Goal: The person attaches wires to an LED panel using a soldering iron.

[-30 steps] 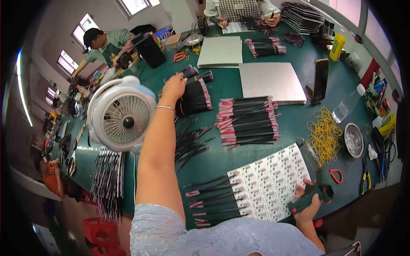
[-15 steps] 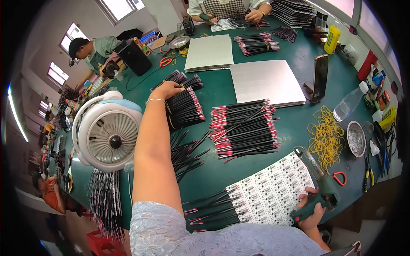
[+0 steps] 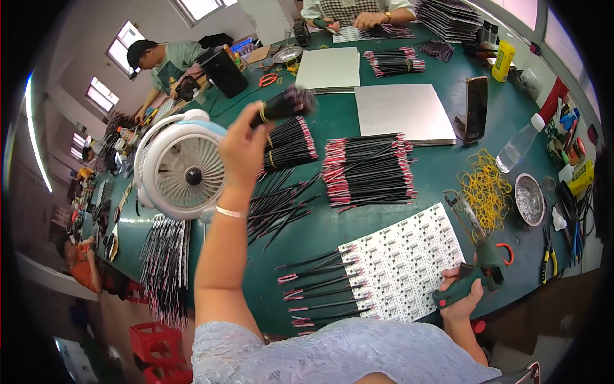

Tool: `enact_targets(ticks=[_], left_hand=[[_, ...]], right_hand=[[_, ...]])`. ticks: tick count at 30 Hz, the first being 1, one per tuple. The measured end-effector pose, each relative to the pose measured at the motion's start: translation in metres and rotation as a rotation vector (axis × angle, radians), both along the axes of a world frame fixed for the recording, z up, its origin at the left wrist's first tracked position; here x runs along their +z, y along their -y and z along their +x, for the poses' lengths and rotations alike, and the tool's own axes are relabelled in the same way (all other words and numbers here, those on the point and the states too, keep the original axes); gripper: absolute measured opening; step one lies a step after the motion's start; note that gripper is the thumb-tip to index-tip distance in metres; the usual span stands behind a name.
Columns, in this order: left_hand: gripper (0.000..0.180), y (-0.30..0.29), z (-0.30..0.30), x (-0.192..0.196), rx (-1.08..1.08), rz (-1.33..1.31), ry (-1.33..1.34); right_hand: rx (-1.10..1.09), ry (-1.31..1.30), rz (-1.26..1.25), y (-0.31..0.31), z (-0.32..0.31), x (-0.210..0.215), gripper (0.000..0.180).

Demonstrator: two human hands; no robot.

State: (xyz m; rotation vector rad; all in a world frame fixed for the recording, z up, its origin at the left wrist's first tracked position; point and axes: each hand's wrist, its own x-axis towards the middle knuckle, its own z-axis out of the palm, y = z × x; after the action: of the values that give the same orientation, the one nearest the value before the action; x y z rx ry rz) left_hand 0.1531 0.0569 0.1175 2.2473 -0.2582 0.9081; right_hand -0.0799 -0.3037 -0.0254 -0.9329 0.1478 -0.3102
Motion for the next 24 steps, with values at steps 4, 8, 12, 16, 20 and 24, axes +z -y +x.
enact_targets(ticks=[4,8,12,16,20,24], left_hand=[[0.039,0.027,-0.076,-0.068,-0.501,-0.944,-0.406],[0.05,0.088,-0.151,-0.085,-0.903,-1.628,-0.812],[0.077,0.13,-0.177,-0.088,-0.926,-1.46,-0.897],[0.098,0.153,-0.182,-0.057,-0.975,-1.27,-1.008],[0.102,0.164,-0.183,-0.05,-0.912,-1.187,-1.135],[0.103,0.171,-0.18,-0.044,-0.896,-1.087,-1.13]], right_hand=[[0.055,-0.068,0.099,0.0,-0.002,0.0,0.058],[-0.031,-0.254,-0.033,-0.018,0.007,0.027,0.017],[0.091,-0.115,-0.361,-0.04,0.025,0.047,0.017],[0.159,0.047,-0.564,-0.048,0.032,0.055,0.017],[0.312,-0.082,-0.602,-0.046,0.027,0.052,0.07],[0.16,0.21,-0.811,-0.038,0.03,0.04,0.071]])
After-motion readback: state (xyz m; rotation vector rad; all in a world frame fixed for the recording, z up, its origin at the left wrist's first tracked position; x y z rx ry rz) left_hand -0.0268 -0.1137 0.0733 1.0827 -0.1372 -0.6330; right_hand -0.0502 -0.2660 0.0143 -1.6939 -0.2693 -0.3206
